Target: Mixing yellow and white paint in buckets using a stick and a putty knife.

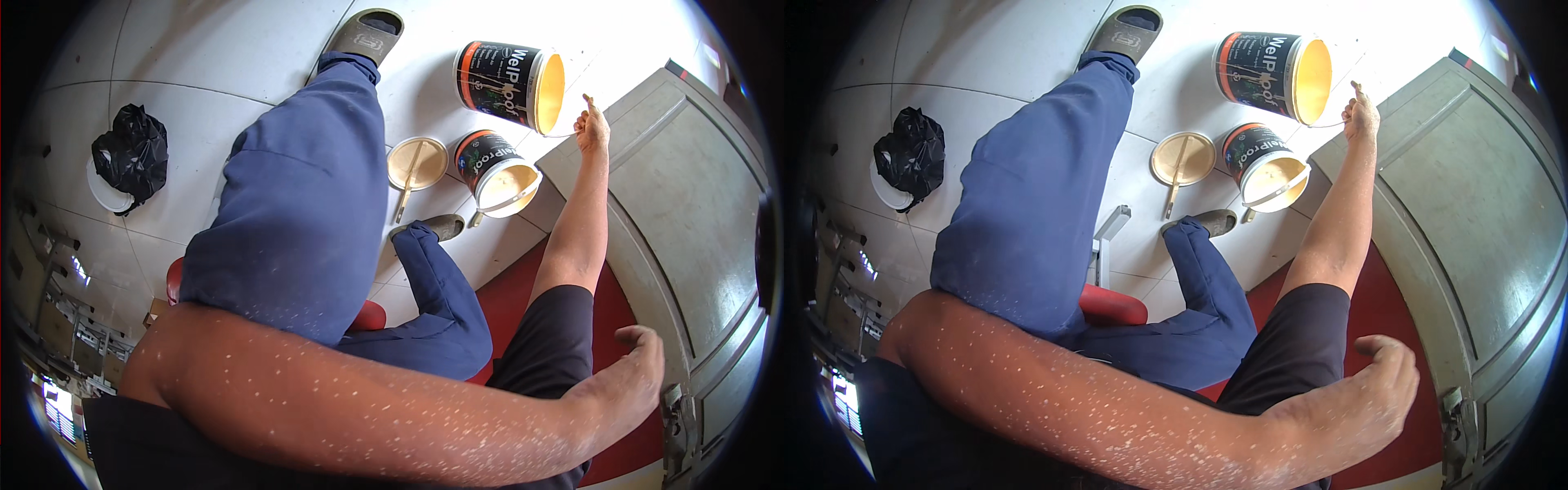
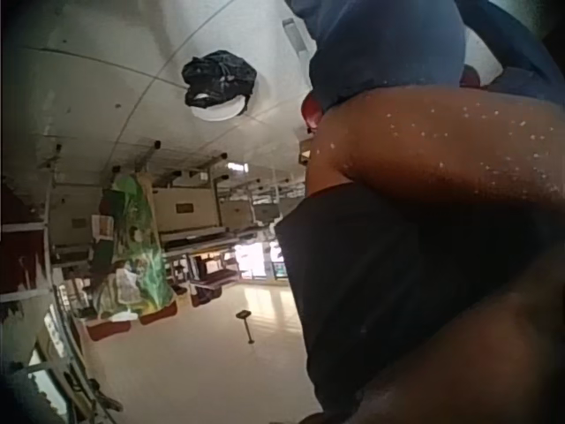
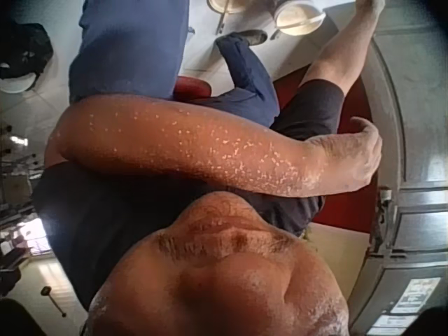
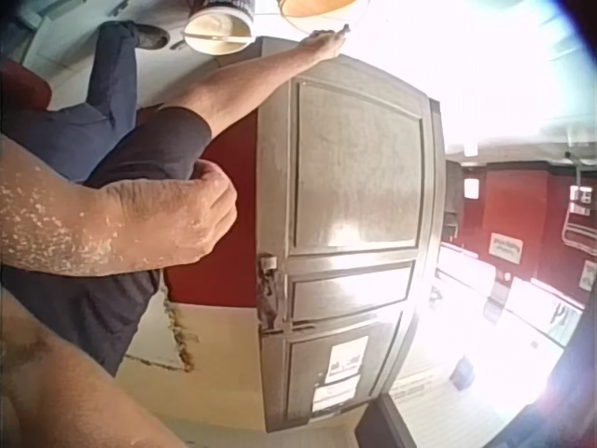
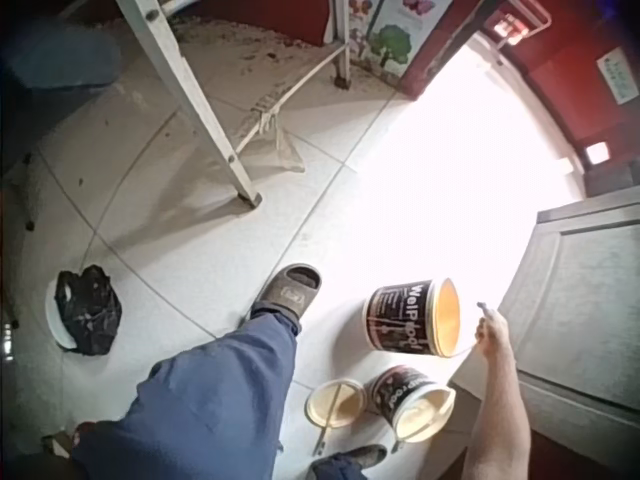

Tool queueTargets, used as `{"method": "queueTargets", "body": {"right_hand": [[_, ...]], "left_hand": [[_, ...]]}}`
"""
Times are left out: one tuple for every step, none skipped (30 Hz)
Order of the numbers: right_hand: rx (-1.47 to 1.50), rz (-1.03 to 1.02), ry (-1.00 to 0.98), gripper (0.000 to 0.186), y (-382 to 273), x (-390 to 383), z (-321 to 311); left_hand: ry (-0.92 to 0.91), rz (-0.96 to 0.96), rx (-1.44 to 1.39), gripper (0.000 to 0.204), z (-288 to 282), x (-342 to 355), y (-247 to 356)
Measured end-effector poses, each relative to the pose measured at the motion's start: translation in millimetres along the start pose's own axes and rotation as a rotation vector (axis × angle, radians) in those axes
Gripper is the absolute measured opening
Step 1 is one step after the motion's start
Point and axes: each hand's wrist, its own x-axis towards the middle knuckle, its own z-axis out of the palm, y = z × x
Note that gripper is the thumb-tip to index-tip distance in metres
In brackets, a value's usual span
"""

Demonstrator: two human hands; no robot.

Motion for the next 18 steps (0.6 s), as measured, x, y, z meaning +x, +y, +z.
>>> {"method": "queueTargets", "body": {"right_hand": [[0.001,-0.005,-0.031,0.035,0,3,2],[0.003,-0.003,-0.035,0.035,0,5,3],[-0.007,0.007,-0.020,0.035,1,6,2],[-0.016,0.015,-0.005,0.036,2,9,0],[-0.012,0.015,-0.009,0.036,3,12,-1],[-0.004,0.013,-0.024,0.036,3,15,-2],[0.004,0.012,-0.038,0.036,4,17,-3],[0.015,0.017,-0.046,0.037,6,21,-2],[0.020,0.018,-0.053,0.037,8,25,0],[0.018,0.025,-0.040,0.037,10,27,-5],[0.017,0.032,-0.028,0.037,10,28,-9],[0.016,0.041,-0.019,0.037,10,27,-12],[0.017,0.038,-0.022,0.036,10,29,-11],[0.018,0.036,-0.024,0.036,10,30,-12],[0.023,0.038,-0.020,0.036,10,31,-14],[0.036,0.042,-0.030,0.036,12,32,-15],[0.048,0.045,-0.038,0.035,13,34,-17],[0.053,0.048,-0.032,0.035,14,34,-20]], "left_hand": [[-0.021,-0.006,0.020,0.026,0,-1,-2],[-0.042,-0.012,0.040,0.026,0,-2,-4],[-0.064,-0.019,0.061,0.026,-1,-3,-5],[-0.085,-0.024,0.084,0.026,-1,-5,-6],[-0.106,-0.030,0.107,0.026,-1,-8,-7],[-0.128,-0.037,0.131,0.026,-2,-10,-9],[-0.151,-0.043,0.153,0.026,-2,-13,-10],[-0.173,-0.050,0.176,0.026,-3,-17,-11],[-0.196,-0.058,0.200,0.026,-3,-22,-12],[-0.221,-0.057,0.210,0.026,-6,-24,-16],[-0.227,-0.053,0.201,0.026,5,-23,-29],[-0.237,-0.049,0.197,0.026,6,-19,-28],[-0.245,-0.047,0.205,0.026,10,-19,-33],[-0.253,-0.044,0.213,0.026,13,-17,-35],[-0.262,-0.040,0.219,0.026,16,-14,-34],[-0.270,-0.038,0.226,0.026,18,-14,-37],[-0.279,-0.034,0.232,0.026,21,-12,-39],[-0.287,-0.027,0.237,0.026,24,-11,-40]]}}
